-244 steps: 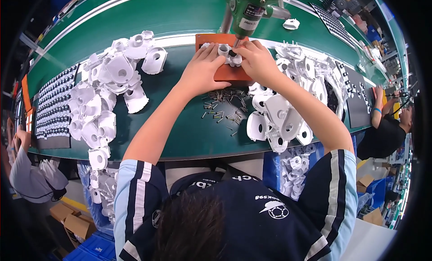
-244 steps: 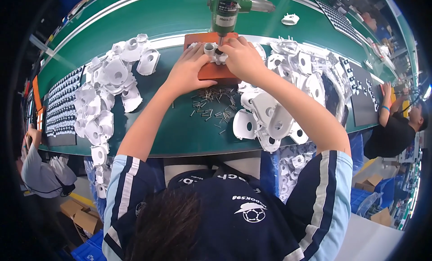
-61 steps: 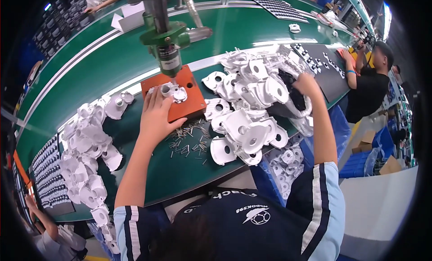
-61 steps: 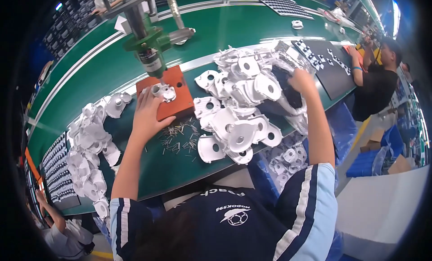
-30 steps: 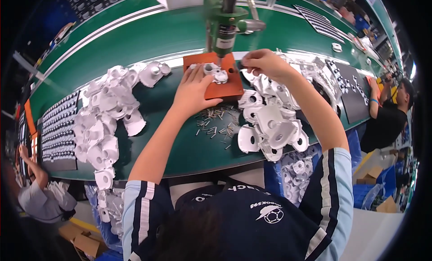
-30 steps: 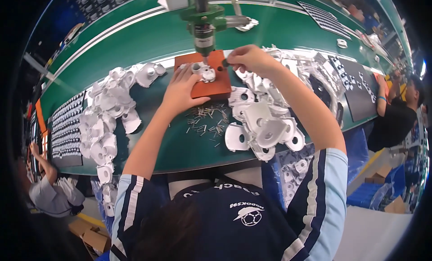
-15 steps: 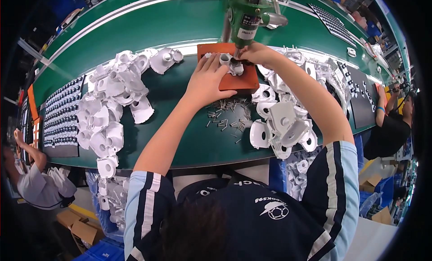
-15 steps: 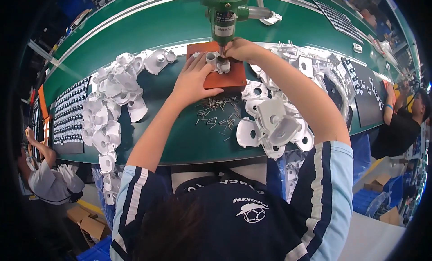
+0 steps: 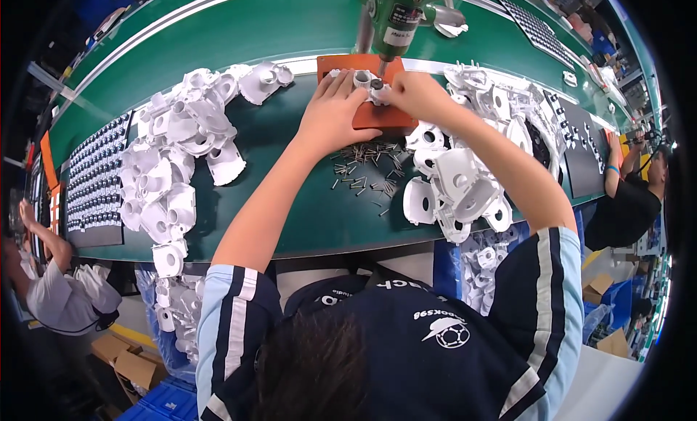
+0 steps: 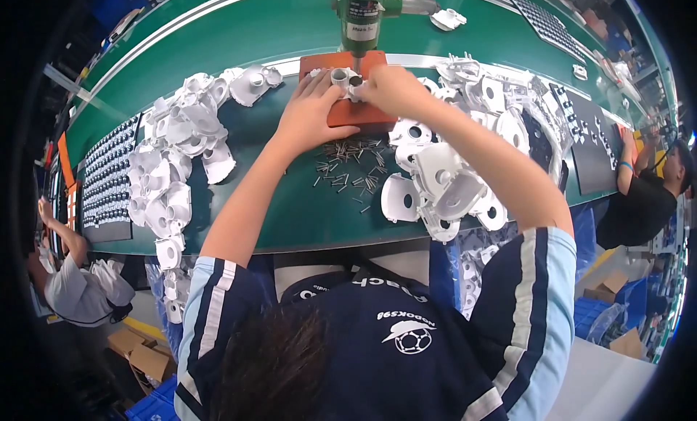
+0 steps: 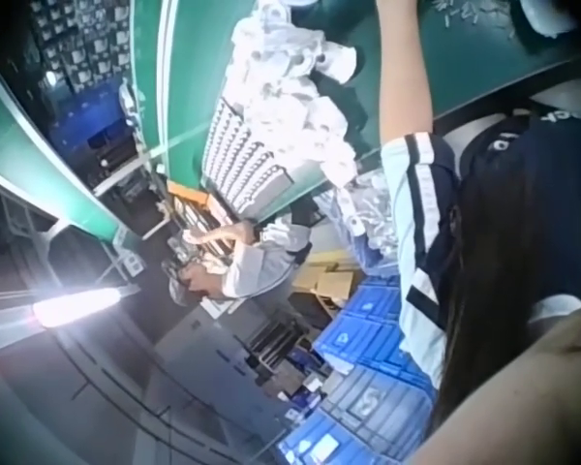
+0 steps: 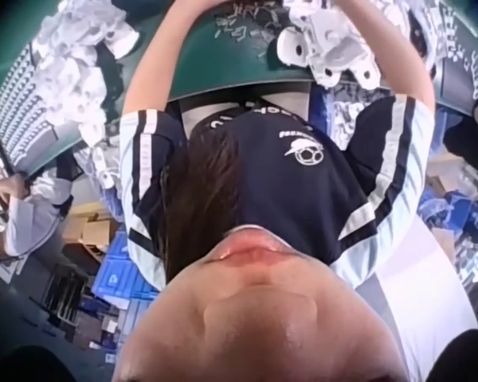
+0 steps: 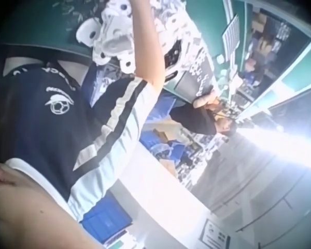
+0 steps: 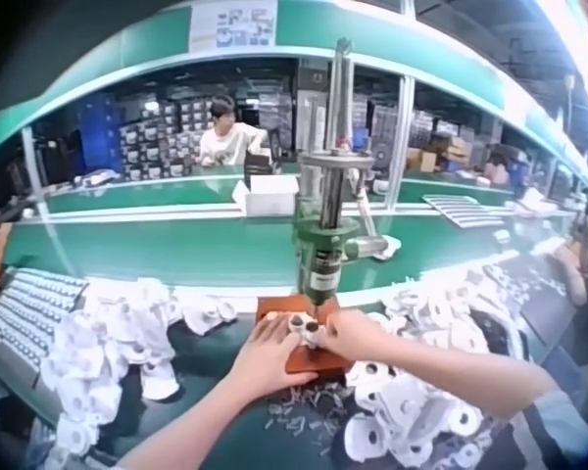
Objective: Assembling white plastic housing components using a manual hand press on a factory production line.
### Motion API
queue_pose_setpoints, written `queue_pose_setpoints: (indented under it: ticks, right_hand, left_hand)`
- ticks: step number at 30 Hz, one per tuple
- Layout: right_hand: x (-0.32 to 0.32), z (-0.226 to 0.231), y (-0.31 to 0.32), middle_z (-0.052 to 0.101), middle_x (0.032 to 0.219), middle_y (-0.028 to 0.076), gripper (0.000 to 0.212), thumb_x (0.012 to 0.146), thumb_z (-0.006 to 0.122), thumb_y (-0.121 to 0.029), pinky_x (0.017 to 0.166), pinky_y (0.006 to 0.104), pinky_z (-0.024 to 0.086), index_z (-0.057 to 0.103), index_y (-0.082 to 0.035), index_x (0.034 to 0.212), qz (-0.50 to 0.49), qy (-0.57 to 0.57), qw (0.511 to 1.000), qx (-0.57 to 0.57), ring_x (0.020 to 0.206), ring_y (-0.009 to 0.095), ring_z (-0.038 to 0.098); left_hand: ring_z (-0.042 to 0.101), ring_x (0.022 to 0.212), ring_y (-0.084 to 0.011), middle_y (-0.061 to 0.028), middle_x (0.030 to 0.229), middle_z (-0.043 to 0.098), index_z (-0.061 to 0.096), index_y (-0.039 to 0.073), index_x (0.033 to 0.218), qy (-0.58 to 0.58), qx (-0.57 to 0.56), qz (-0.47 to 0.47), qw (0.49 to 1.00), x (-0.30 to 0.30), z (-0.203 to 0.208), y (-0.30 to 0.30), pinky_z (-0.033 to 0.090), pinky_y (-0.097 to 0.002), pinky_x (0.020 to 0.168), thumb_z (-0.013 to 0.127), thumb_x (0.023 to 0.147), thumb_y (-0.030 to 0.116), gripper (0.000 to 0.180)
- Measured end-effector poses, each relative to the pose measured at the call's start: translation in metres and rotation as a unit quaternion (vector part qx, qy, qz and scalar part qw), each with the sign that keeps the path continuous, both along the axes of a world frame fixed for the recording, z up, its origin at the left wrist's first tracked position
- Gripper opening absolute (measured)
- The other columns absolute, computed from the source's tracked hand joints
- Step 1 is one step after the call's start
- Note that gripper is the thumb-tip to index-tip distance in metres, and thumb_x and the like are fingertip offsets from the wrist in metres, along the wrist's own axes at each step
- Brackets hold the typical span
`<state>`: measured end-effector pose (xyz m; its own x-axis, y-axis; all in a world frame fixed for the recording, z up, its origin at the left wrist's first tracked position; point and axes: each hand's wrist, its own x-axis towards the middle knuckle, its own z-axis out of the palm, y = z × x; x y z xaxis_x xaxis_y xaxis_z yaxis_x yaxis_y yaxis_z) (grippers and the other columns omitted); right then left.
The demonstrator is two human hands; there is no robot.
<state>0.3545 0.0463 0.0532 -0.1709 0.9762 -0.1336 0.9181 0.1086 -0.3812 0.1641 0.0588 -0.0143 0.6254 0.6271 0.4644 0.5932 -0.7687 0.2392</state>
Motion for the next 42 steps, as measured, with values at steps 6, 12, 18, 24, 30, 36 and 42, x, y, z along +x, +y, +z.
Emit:
queue_pose_setpoints:
  ticks: [6,12,18,24,30,36,42]
  right_hand:
    - [-0.014,-0.035,-0.063,0.065,0.069,0.014,0.011,0.071,0.062,-0.014,0.062,0.0400,0.053,0.066,-0.004,0.070,0.257,-0.226,0.938,0.060,0.067,0.032,0.065]
    - [-0.030,-0.059,-0.058,0.065,0.066,0.007,0.006,0.065,0.063,-0.009,0.051,0.0330,0.052,0.068,-0.009,0.068,0.296,-0.336,0.890,0.092,0.062,0.022,0.066]
    - [-0.025,-0.057,-0.057,0.062,0.060,0.005,0.011,0.063,0.063,-0.009,0.047,0.0302,0.050,0.063,-0.004,0.073,0.307,-0.337,0.877,0.153,0.055,0.020,0.064]
    - [-0.021,-0.070,-0.059,0.061,0.060,0.005,0.012,0.065,0.061,-0.009,0.044,0.0296,0.048,0.062,-0.002,0.074,0.326,-0.288,0.865,0.250,0.053,0.019,0.063]
    - [-0.027,-0.062,-0.054,0.062,0.063,0.006,0.010,0.065,0.061,-0.008,0.046,0.0302,0.049,0.063,-0.006,0.074,0.362,-0.297,0.864,0.183,0.055,0.019,0.063]
    - [-0.008,-0.046,-0.055,0.063,0.065,0.009,0.007,0.067,0.060,-0.006,0.051,0.0346,0.051,0.063,-0.006,0.073,0.330,-0.256,0.896,0.150,0.060,0.023,0.065]
    - [0.021,0.019,-0.042,0.061,0.066,0.010,0.015,0.083,0.054,-0.009,0.057,0.0302,0.048,0.063,0.004,0.086,0.055,0.128,0.989,-0.053,0.058,0.018,0.060]
  left_hand:
    - [0.040,0.125,-0.0359,-0.0246,0.130,0.045,0.056,0.009,0.108,-0.031,0.037,-0.013,0.999,0.003,-0.001,-0.001,0.025,-0.0445,0.108,0.072,0.063,0.050,0.064]
    - [0.036,0.126,-0.0399,-0.0225,0.135,0.041,0.056,0.011,0.110,-0.044,0.012,-0.022,0.999,0.005,-0.005,-0.001,0.026,-0.0456,0.108,0.073,0.062,0.051,0.065]
    - [0.040,0.126,-0.0352,-0.0242,0.130,0.045,0.057,0.009,0.109,-0.040,0.028,0.000,0.999,-0.001,-0.003,-0.002,0.026,-0.0438,0.109,0.074,0.059,0.050,0.068]
    - [0.039,0.126,-0.0358,-0.0217,0.133,0.043,0.056,0.010,0.110,-0.038,0.017,0.000,0.999,0.001,-0.003,-0.001,0.027,-0.0440,0.108,0.074,0.060,0.049,0.065]
    - [0.038,0.126,-0.0372,-0.0203,0.135,0.041,0.055,0.011,0.109,-0.037,0.018,0.001,0.999,0.003,-0.005,-0.001,0.027,-0.0455,0.107,0.073,0.062,0.051,0.064]
    - [0.041,0.125,-0.0343,-0.0222,0.131,0.046,0.056,0.009,0.110,-0.042,0.029,-0.001,0.999,0.005,-0.004,-0.002,0.027,-0.0434,0.108,0.075,0.059,0.049,0.067]
    - [0.035,0.129,-0.0332,-0.0186,0.135,0.041,0.054,0.011,0.110,-0.012,0.002,0.000,1.000,0.001,-0.001,-0.001,0.023,-0.0436,0.110,0.073,0.065,0.048,0.061]
